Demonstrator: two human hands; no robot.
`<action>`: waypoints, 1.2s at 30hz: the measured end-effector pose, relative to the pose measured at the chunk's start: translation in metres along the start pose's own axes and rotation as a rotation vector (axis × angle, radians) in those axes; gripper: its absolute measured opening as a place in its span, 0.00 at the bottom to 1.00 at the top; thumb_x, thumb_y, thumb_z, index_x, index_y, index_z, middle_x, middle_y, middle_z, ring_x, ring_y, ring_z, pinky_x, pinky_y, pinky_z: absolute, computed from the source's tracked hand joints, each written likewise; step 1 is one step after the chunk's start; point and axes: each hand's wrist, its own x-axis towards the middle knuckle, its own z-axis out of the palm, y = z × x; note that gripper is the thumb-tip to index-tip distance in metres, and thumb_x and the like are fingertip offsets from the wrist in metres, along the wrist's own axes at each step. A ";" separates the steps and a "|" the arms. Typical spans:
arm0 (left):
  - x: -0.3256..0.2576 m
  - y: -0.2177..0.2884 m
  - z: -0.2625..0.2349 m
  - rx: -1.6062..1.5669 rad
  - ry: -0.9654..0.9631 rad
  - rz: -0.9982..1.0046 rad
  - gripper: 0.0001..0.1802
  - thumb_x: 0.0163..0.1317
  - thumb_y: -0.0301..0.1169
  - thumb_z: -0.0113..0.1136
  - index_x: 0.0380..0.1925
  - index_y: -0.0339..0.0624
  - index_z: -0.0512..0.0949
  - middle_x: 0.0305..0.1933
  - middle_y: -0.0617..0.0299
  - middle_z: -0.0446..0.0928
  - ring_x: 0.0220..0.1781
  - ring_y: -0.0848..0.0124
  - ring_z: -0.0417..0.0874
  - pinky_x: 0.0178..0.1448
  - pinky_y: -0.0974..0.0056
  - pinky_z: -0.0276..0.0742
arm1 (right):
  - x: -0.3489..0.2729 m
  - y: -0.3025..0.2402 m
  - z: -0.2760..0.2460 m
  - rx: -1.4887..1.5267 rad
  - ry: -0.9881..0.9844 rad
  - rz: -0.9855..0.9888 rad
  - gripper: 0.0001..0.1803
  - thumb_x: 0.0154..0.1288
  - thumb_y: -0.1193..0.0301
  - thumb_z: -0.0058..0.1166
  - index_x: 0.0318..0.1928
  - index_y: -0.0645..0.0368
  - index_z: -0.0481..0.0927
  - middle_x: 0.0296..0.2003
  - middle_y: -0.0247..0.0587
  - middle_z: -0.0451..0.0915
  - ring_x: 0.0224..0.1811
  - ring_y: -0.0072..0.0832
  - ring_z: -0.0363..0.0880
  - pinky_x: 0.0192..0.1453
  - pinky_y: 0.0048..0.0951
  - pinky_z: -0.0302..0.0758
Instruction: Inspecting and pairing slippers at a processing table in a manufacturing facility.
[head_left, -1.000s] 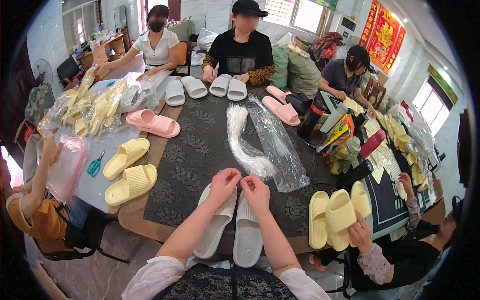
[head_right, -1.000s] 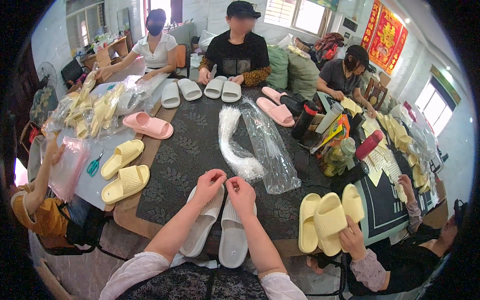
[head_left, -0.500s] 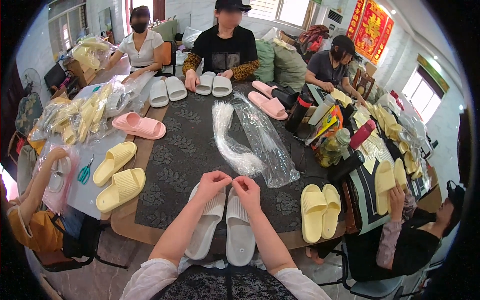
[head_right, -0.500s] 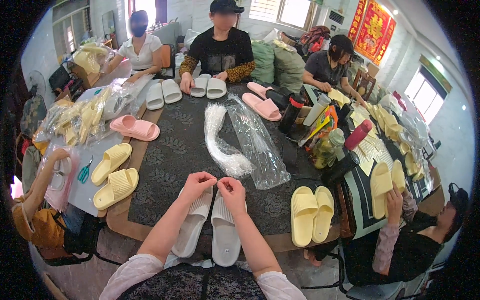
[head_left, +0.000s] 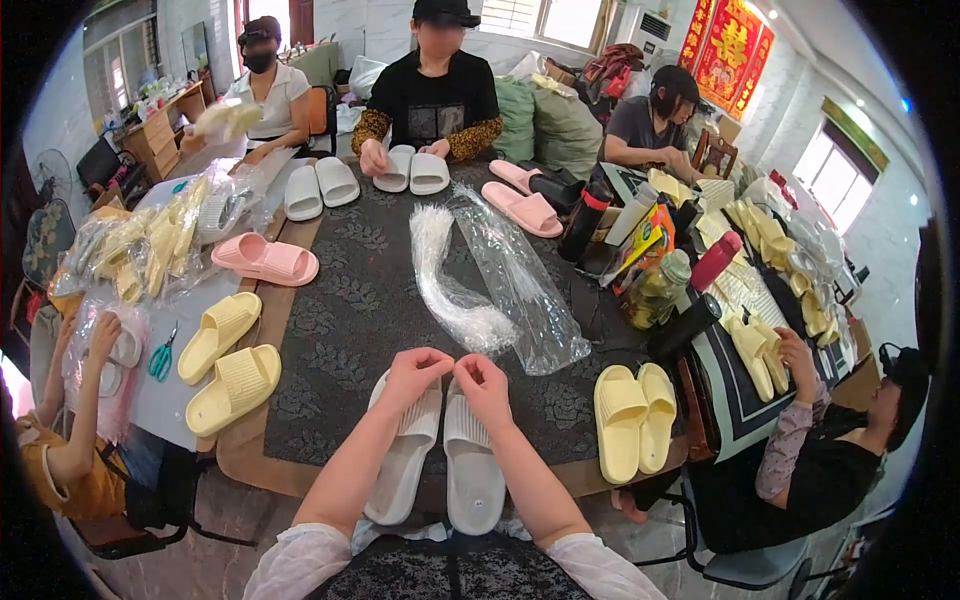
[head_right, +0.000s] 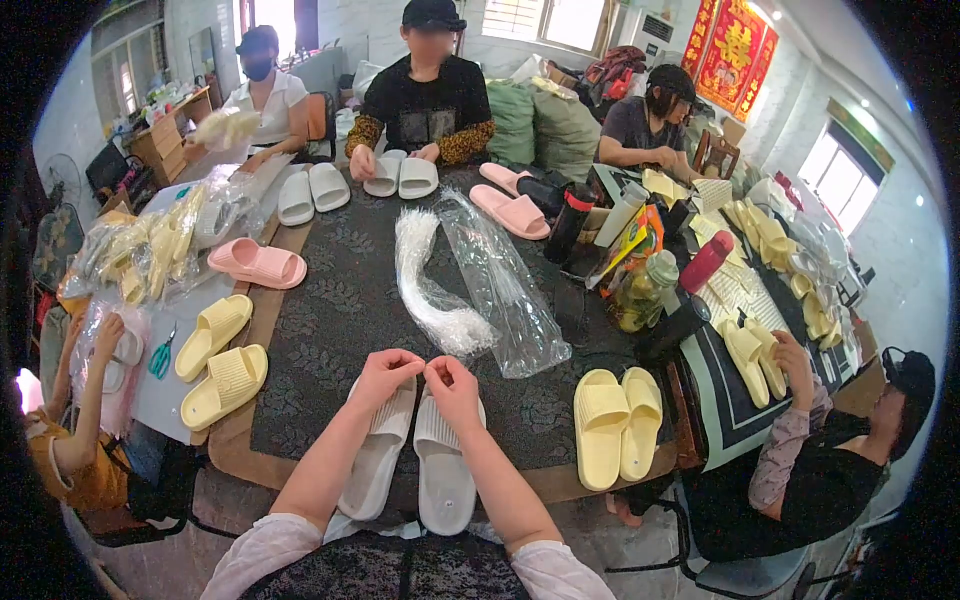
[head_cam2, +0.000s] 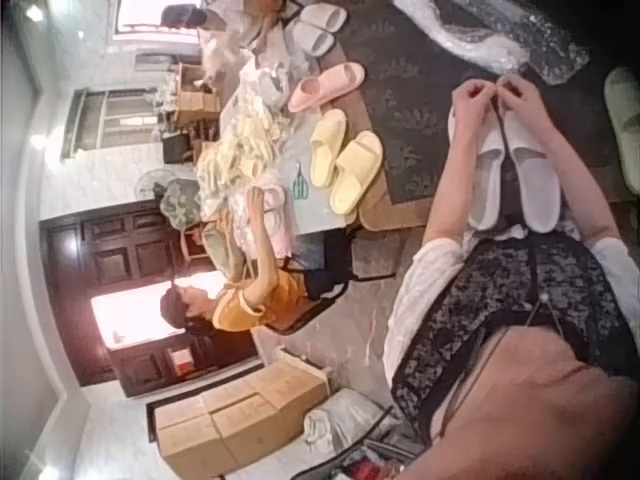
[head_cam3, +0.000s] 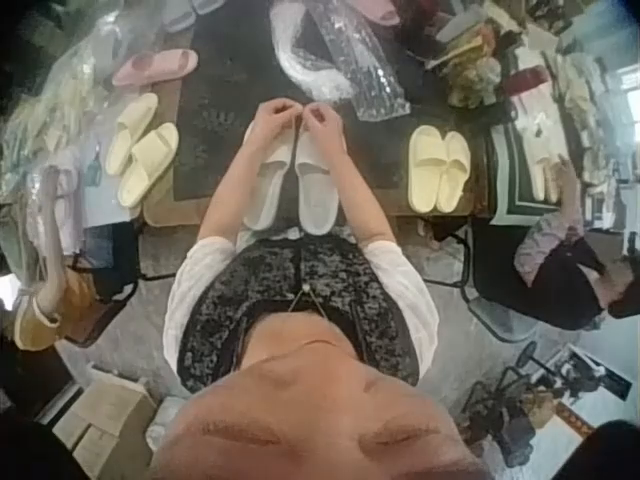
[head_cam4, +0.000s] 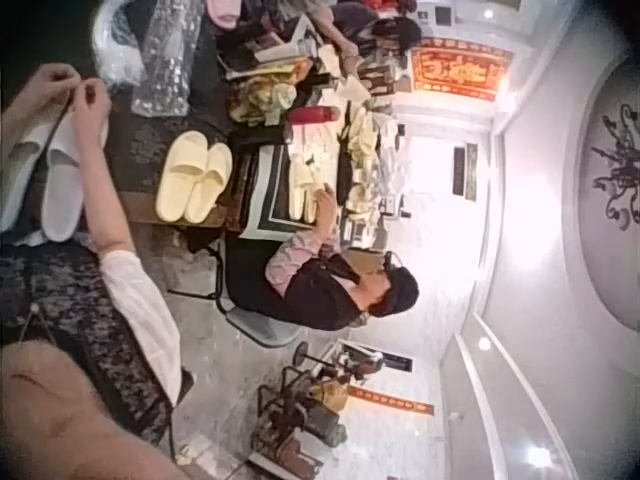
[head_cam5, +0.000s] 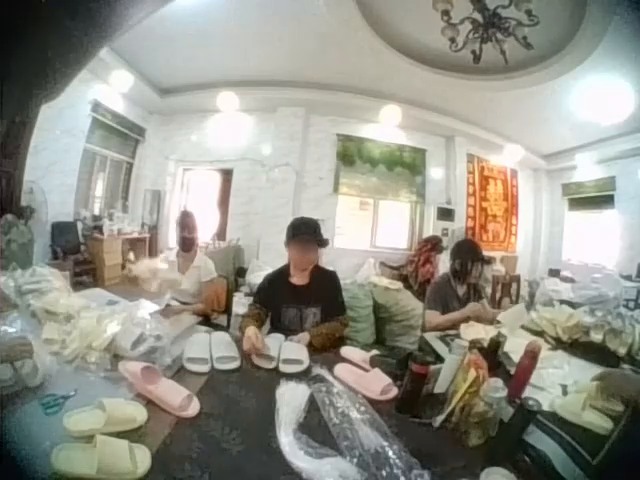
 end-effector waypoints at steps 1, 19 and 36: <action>-0.001 -0.001 0.000 -0.001 0.001 0.004 0.09 0.58 0.32 0.66 0.35 0.39 0.84 0.30 0.69 0.81 0.30 0.84 0.75 0.33 0.74 0.70 | 0.001 -0.001 0.000 0.027 0.010 0.030 0.05 0.64 0.72 0.59 0.36 0.61 0.80 0.27 0.25 0.77 0.29 0.12 0.71 0.34 0.18 0.70; -0.001 0.011 -0.008 -0.169 -0.104 -0.295 0.09 0.61 0.34 0.63 0.35 0.41 0.82 0.26 0.72 0.75 0.28 0.82 0.72 0.33 0.74 0.67 | 0.002 0.009 -0.003 0.160 -0.054 0.018 0.03 0.64 0.74 0.58 0.36 0.60 0.80 0.26 0.24 0.76 0.27 0.11 0.71 0.32 0.16 0.69; -0.002 0.018 -0.011 -0.130 -0.187 -0.339 0.07 0.55 0.35 0.65 0.29 0.45 0.82 0.23 0.71 0.74 0.23 0.81 0.72 0.27 0.72 0.65 | 0.001 0.015 -0.004 0.114 -0.086 0.043 0.03 0.62 0.75 0.57 0.33 0.61 0.80 0.24 0.23 0.76 0.27 0.10 0.70 0.31 0.16 0.67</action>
